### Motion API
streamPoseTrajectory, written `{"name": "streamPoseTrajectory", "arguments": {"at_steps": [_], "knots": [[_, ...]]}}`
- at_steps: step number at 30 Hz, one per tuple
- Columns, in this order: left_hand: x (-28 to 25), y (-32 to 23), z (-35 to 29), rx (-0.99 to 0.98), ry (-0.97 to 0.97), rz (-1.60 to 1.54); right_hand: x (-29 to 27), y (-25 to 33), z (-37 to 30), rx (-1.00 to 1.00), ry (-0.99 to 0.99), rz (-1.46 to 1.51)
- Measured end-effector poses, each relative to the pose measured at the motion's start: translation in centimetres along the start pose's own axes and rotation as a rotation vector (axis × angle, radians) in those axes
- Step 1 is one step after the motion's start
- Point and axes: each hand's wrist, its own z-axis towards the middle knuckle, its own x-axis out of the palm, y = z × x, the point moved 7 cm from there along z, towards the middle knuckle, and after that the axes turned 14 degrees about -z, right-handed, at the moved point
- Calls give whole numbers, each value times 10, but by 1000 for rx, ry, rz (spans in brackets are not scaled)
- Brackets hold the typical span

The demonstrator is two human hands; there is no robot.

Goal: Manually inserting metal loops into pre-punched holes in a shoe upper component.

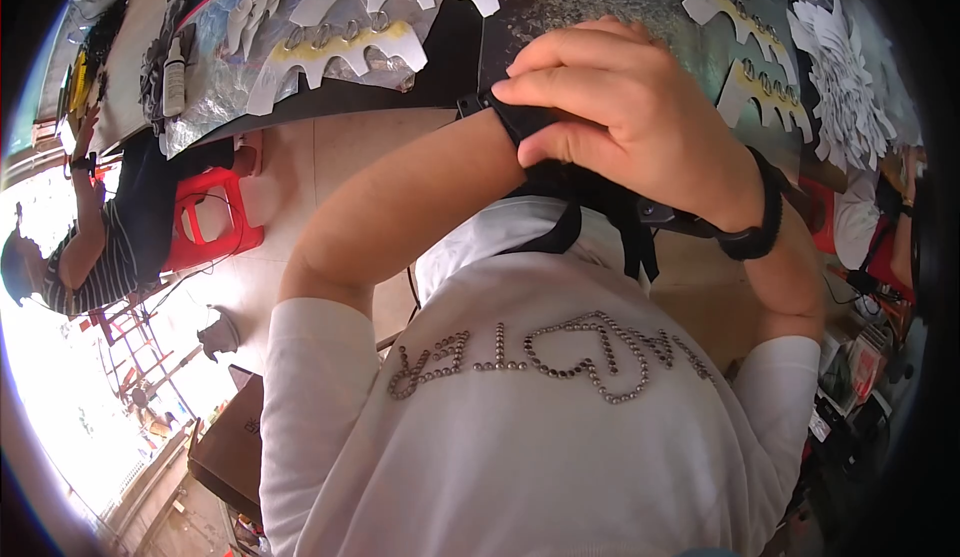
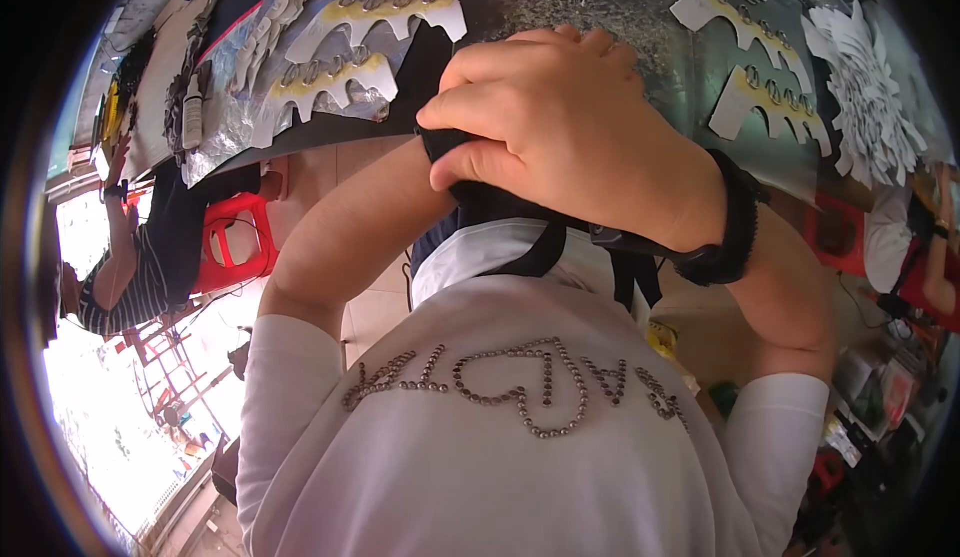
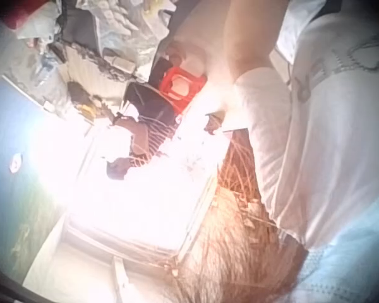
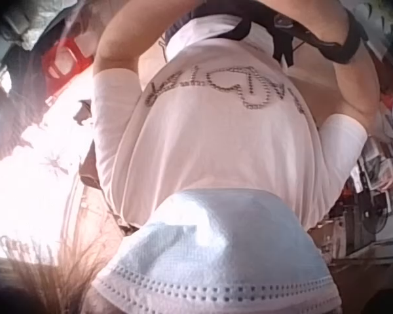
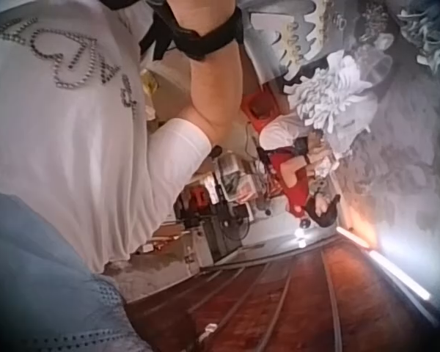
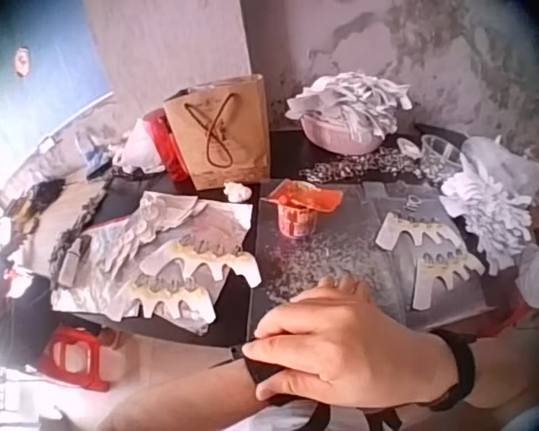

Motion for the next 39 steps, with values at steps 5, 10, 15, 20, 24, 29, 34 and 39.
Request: {"name": "streamPoseTrajectory", "arguments": {"at_steps": [5, 10, 15, 20, 24, 29, 34, 39], "knots": [[12, -10, -14, -61, 83, 118, 2, 1, 2, 29, -26, 18], [35, 3, 13, -137, 152, 242, 22, -31, 7, 406, 122, 179], [40, 10, 15, -196, 228, 366, 16, -40, 11, 490, 84, 250], [43, 12, 11, -261, 301, 506, 18, -47, 10, 536, 221, 173], [42, 19, 16, -318, 355, 623, 14, -41, 13, 364, 129, 200], [56, 20, 19, -380, 440, 750, 16, -54, 9, 700, 342, 245], [24, -12, 29, -521, 679, 860, 5, -47, 9, 683, 341, 365], [14, -9, 24, -490, 593, 867, -13, -31, 10, 315, 129, 292]]}}
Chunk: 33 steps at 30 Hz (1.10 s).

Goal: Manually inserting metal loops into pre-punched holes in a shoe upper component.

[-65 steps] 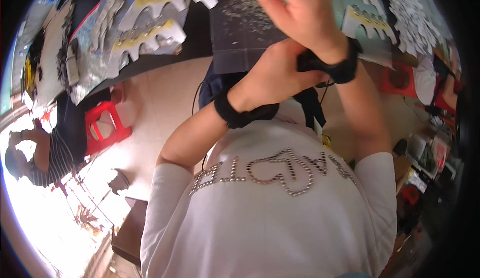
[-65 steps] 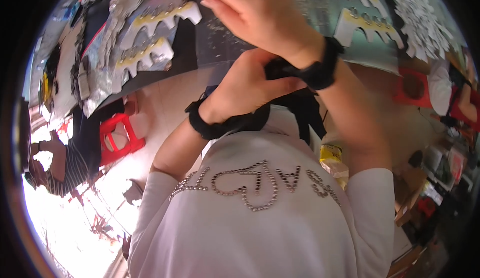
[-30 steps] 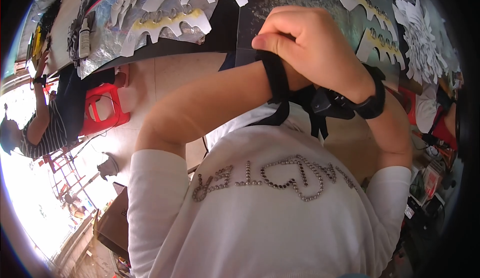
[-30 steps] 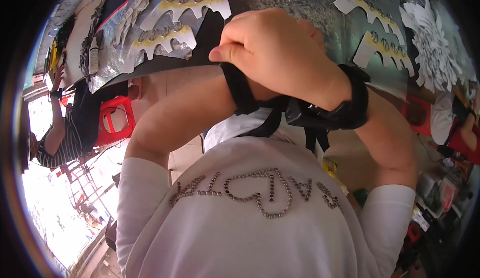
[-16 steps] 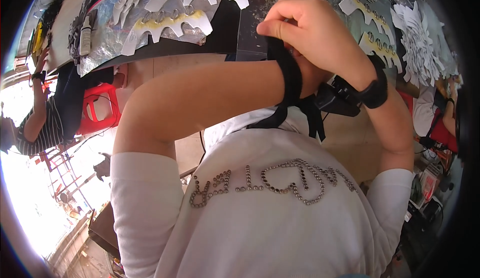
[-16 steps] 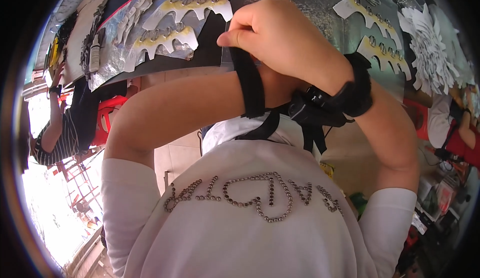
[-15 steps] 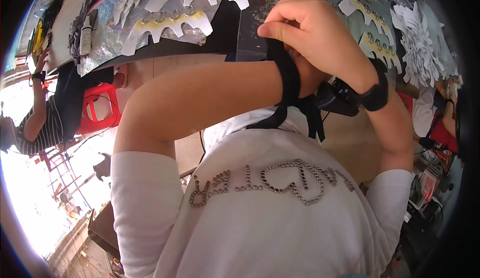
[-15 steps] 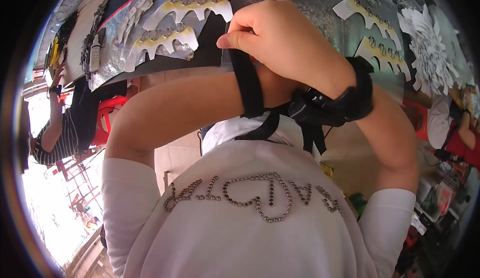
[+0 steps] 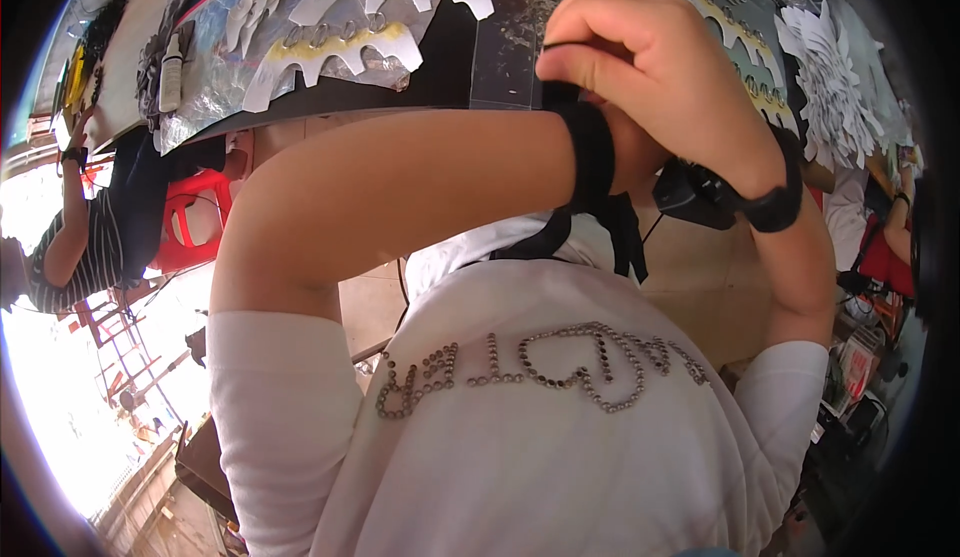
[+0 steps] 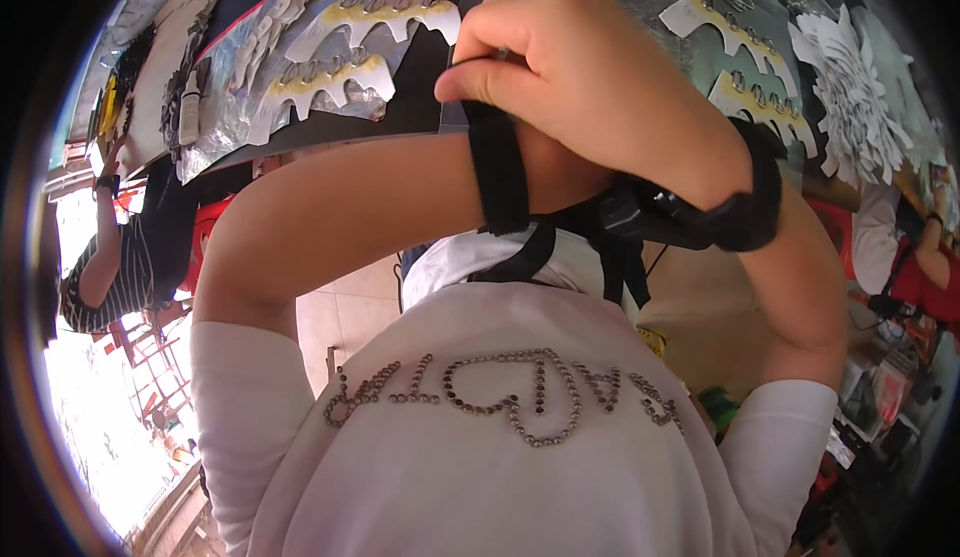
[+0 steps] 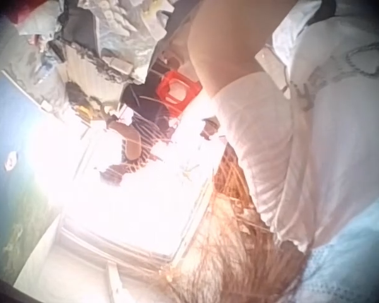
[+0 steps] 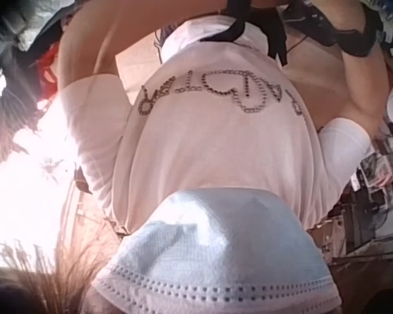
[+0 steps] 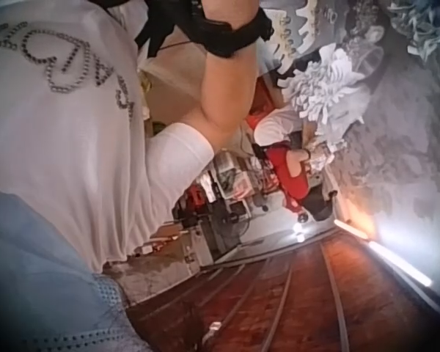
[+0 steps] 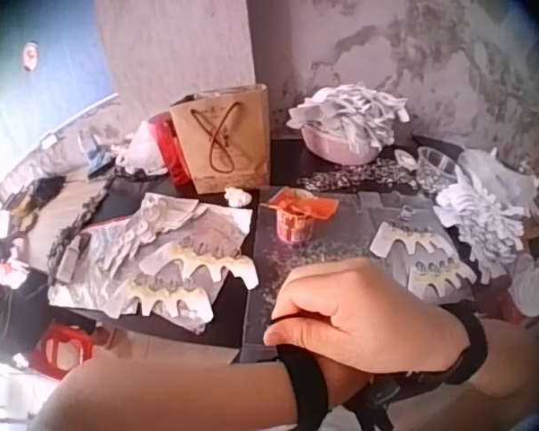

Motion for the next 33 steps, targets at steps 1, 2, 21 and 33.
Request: {"name": "streamPoseTrajectory", "arguments": {"at_steps": [1, 2, 21, 33], "knots": [[4, 6, -6, 3, -17, -2, -4, 8, -3, -113, -31, -86], [2, 6, -6, -6, -36, -4, -5, 20, -6, -238, -58, -172], [-9, 44, 1, -62, -385, -29, -8, 51, -34, -233, -259, -508], [-25, 70, 36, -69, -599, -37, -2, 37, -31, -71, -406, -446]]}}
